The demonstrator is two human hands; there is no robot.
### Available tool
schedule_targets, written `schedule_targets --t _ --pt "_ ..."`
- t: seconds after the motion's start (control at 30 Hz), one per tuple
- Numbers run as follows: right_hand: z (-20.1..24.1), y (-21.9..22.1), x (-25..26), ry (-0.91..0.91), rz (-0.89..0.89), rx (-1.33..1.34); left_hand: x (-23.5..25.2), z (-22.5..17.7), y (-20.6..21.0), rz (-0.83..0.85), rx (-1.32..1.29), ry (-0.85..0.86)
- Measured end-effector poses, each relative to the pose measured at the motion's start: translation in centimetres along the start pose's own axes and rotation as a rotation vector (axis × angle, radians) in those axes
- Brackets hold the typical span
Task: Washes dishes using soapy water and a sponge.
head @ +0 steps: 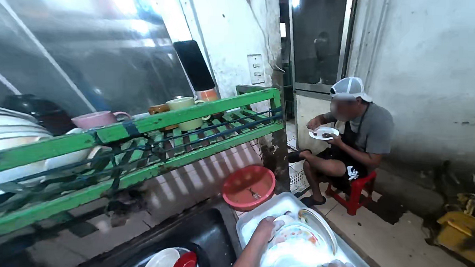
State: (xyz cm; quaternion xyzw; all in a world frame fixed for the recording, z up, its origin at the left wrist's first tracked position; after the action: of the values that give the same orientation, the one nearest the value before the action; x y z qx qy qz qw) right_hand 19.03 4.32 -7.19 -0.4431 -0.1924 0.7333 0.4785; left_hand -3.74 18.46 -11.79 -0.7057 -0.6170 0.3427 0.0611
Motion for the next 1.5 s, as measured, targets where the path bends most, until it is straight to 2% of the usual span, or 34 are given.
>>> schedule_targets --t 0.13,0.3,0.4,0.47,0.53,0.6,0.63,0.67,0.7,0.77,0.83,0.9,1.03,1.17,1.33,1.43,1.5 --pt "-0.1 -0.1 -0.2 -0.039 -0.007 0.002 -2.1 0.7 -3.2 -0.117 0.069 -0.045" --pt "0.3 -0.7 -1.1 -0.052 -0.013 0.024 -6.4 -1.9 -7.0 -0.191 -0.008 0.051" --pt "0.0 -1.0 -1.0 -0.048 -0.055 0.079 -12.0 -5.1 -6.3 -0.112 0.238 0.178" --pt "-0.1 -1.5 -1.2 -0.039 -0.086 0.152 -15.8 -6.4 -3.5 0.018 0.451 0.341" --pt "-0.6 -2.2 -1.0 -0.058 -0.162 0.257 -16.9 -5.4 0.3 0.092 0.633 0.658" --pt "-1.3 -2.5 -0.7 -0.088 -0.249 0.348 -16.3 -4.0 2.8 0.096 0.638 0.956" --pt "-1.4 -2.6 -0.6 -0.088 -0.272 0.362 -15.6 -3.8 3.3 0.129 0.579 1.020" --pt "-1.3 -2.6 -0.8 -0.084 -0.279 0.353 -14.8 -4.3 3.3 0.188 0.543 0.975" --pt "-1.1 -2.6 -1.0 -0.080 -0.268 0.320 -13.7 -5.2 2.9 0.230 0.533 0.838" --pt "-0.5 -2.4 -1.4 -0.080 -0.229 0.239 -10.7 -7.5 1.0 0.135 0.529 0.583" --pt "-0.1 -2.0 -1.7 -0.069 -0.187 0.179 -6.5 -8.0 -0.3 0.014 0.464 0.417" --pt "0.0 -1.9 -1.6 -0.041 -0.151 0.152 -2.3 -6.9 -0.3 0.004 0.416 0.296" --pt "-0.3 -1.2 -1.3 -0.071 -0.193 0.143 1.9 -2.7 0.8 0.158 0.494 0.096" --pt "-0.3 -0.9 -1.5 -0.163 -0.354 0.140 2.7 -1.2 0.4 0.157 0.456 0.079" --pt "-0.1 -0.6 -1.1 -0.118 -0.286 0.145 2.0 -1.9 0.6 0.165 0.455 0.039" --pt "-0.1 -0.6 -1.4 -0.135 -0.283 0.131 2.0 -1.4 -0.5 0.177 0.690 0.081" --pt "0.0 -0.6 -1.5 -0.148 -0.271 0.124 1.6 -1.0 -1.8 0.277 0.957 0.086"
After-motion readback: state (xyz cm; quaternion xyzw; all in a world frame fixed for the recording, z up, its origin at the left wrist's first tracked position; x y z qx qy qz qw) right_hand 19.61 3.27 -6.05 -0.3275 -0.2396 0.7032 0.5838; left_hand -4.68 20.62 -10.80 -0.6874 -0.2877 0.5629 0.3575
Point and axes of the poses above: each hand's wrist, its own x-axis towards the middle knuckle, its own y-axis out of the palm, z = x × y, the point moved 6 cm from there along x, towards the middle knuckle, and after that the axes turned 14 degrees about x, right-handed, at the moved point
